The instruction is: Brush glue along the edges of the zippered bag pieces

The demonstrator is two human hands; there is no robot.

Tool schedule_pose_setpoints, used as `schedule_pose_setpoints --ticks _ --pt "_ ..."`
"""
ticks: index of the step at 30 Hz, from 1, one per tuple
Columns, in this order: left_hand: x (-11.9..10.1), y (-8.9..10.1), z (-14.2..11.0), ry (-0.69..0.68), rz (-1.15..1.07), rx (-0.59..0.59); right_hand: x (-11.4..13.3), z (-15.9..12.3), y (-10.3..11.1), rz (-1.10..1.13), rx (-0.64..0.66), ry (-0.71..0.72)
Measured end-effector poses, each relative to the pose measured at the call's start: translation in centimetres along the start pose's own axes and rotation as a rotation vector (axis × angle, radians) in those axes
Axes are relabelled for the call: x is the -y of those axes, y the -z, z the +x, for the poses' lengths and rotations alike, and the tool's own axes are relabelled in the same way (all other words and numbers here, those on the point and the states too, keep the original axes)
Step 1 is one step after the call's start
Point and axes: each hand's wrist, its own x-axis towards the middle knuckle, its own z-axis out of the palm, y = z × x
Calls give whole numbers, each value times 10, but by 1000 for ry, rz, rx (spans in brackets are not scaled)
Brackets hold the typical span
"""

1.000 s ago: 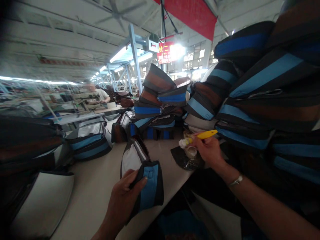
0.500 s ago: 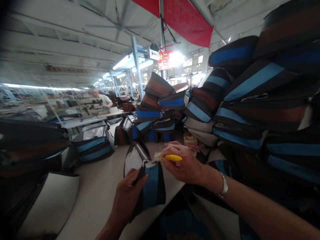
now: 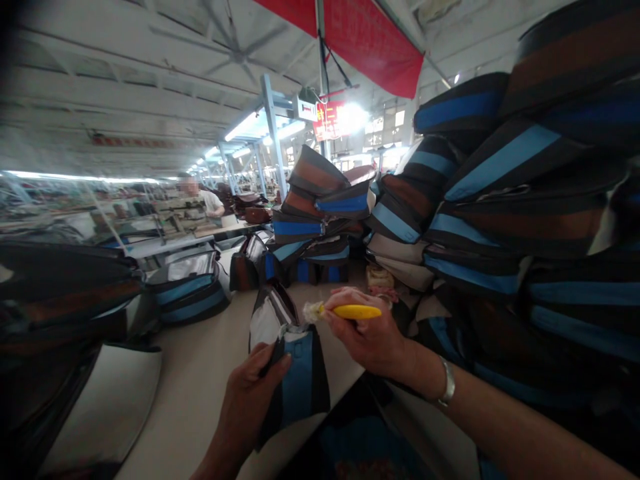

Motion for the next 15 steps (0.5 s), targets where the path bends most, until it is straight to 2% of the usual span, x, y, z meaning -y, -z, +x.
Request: schedule_pose_setpoints --ticks 4,6,11,13,15 --pt "-2 -6 -2 -26 -21 1 10 4 -17 145 72 70" --pt "-4 -7 -4 -22 -14 -3 7 9 -24 110 91 111" --pt "-1 0 -7 10 -20 -24 1 8 -11 -2 -66 -29" --pt "0 3 -7 19 -41 -27 2 0 -6 27 -63 -54" --pt "1 5 -6 24 -57 -34 2 -7 -6 42 -12 -21"
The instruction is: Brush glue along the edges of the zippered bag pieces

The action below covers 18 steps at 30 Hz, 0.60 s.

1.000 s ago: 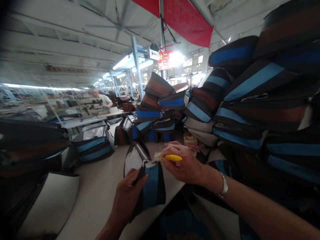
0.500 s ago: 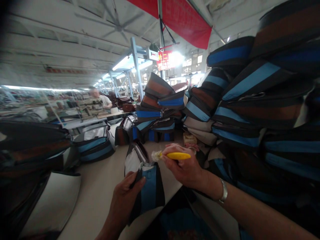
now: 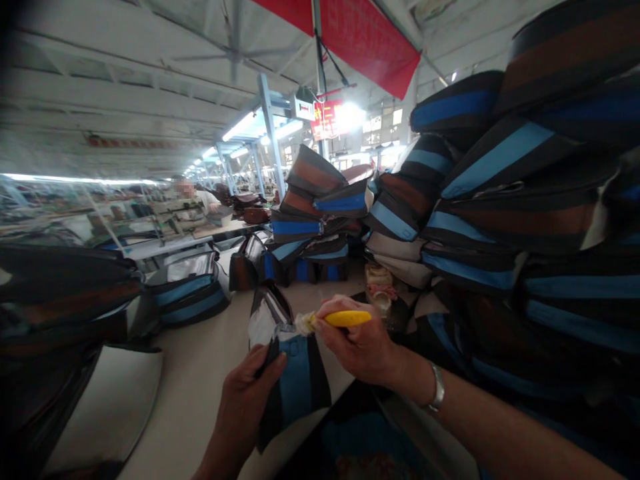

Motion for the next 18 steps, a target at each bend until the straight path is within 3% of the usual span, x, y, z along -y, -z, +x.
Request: schedule_pose_setpoints --ticks 2,6,9,11,14,18 --pt "0 2 0 -1 -7 -11 -2 -4 -2 -34 19 18" --pt "0 4 -1 -5 29 -10 -2 -5 -5 -68 -77 -44" --pt "1 3 -2 -66 131 -37 -3 -8 -9 4 -31 -30" --pt "2 -2 -3 -176 247 -103 -6 -8 -9 -15 25 -22" --pt "5 -11 -3 -440 543 -226 -4 -3 3 -94 -1 -71" --pt "7 -27 -4 -739 940 -242 18 12 26 -64 -46 -109"
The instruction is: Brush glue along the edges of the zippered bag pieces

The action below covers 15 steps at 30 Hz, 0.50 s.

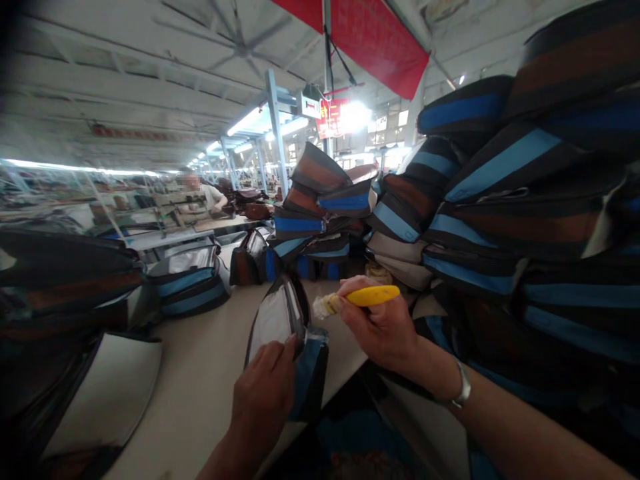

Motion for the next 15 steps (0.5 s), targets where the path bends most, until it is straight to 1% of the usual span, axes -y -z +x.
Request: schedule_pose_setpoints --ticks 2,3,7,8,10,12,13,15 --pt "-8 -2 1 -87 70 -4 10 5 4 23 41 9" --pt "-12 -3 1 -115 86 -7 13 6 3 18 93 28" --pt "-22 -2 2 -165 90 43 9 12 -3 -125 420 197" --pt "-23 -2 1 -163 88 60 8 14 -3 -168 461 226" --pt "-25 -1 1 -150 79 94 8 17 -1 -209 454 235" --pt "-26 1 1 -134 60 118 12 20 0 -181 419 215" --pt "-26 2 1 -127 51 133 14 20 0 -165 430 213" --pt "-25 3 2 -121 37 139 18 20 -2 -181 506 226"
